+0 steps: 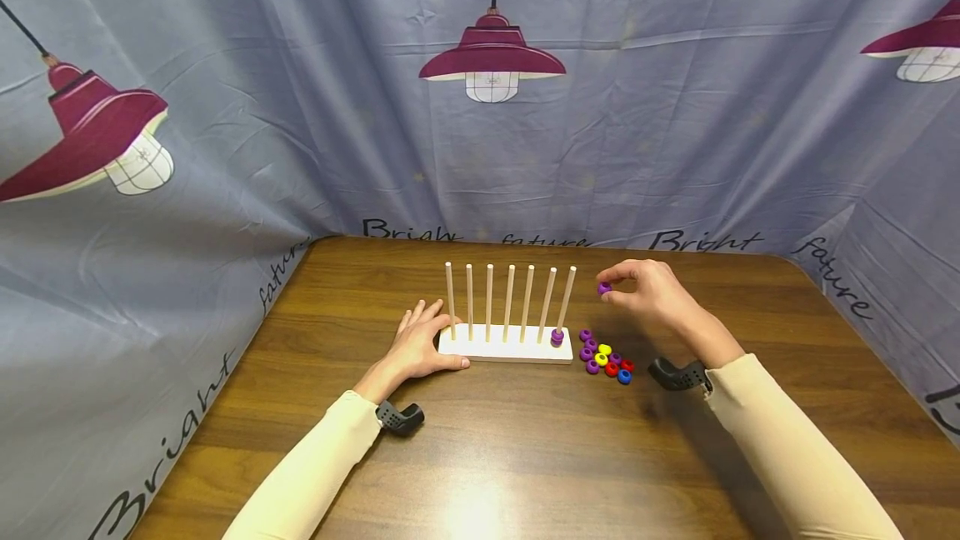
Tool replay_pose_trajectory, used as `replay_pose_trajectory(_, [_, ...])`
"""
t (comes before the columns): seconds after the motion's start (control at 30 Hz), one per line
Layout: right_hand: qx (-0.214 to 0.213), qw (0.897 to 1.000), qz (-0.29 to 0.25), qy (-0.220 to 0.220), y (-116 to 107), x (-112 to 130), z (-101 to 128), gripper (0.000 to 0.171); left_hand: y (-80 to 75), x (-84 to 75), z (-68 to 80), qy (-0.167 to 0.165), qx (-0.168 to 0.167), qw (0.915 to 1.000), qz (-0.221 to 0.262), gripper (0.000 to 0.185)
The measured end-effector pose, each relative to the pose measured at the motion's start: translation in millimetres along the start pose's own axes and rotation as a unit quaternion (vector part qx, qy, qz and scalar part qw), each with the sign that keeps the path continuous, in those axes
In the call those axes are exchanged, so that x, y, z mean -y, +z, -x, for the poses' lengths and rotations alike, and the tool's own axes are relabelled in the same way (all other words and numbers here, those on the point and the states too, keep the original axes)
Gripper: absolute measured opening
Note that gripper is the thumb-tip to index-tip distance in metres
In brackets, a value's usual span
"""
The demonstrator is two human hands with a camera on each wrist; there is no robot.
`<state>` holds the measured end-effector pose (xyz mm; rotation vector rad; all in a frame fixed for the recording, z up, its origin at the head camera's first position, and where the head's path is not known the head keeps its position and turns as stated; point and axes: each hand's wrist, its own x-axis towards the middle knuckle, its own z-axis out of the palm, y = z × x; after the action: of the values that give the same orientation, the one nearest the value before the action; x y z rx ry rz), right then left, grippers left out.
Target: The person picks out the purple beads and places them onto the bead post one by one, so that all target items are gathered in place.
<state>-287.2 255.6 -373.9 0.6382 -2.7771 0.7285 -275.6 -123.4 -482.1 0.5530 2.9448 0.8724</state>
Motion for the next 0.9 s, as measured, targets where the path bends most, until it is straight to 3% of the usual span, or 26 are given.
replay_pose_trajectory(0.4, [0.003, 0.999, 0.027, -0.034, -23.7, 23.6, -13.9, 0.021, -0.5, 0.5, -0.5, -0.005, 0.007, 0.9999, -0.007, 0.066])
replay_pose_trajectory(0.9, [-0.004, 0.999, -0.012, -0.048, -43.5, 52.8, -24.8, 0.019, 1.0, 1.5, -1.5, -0.003, 0.0, 1.0, 0.001, 0.066])
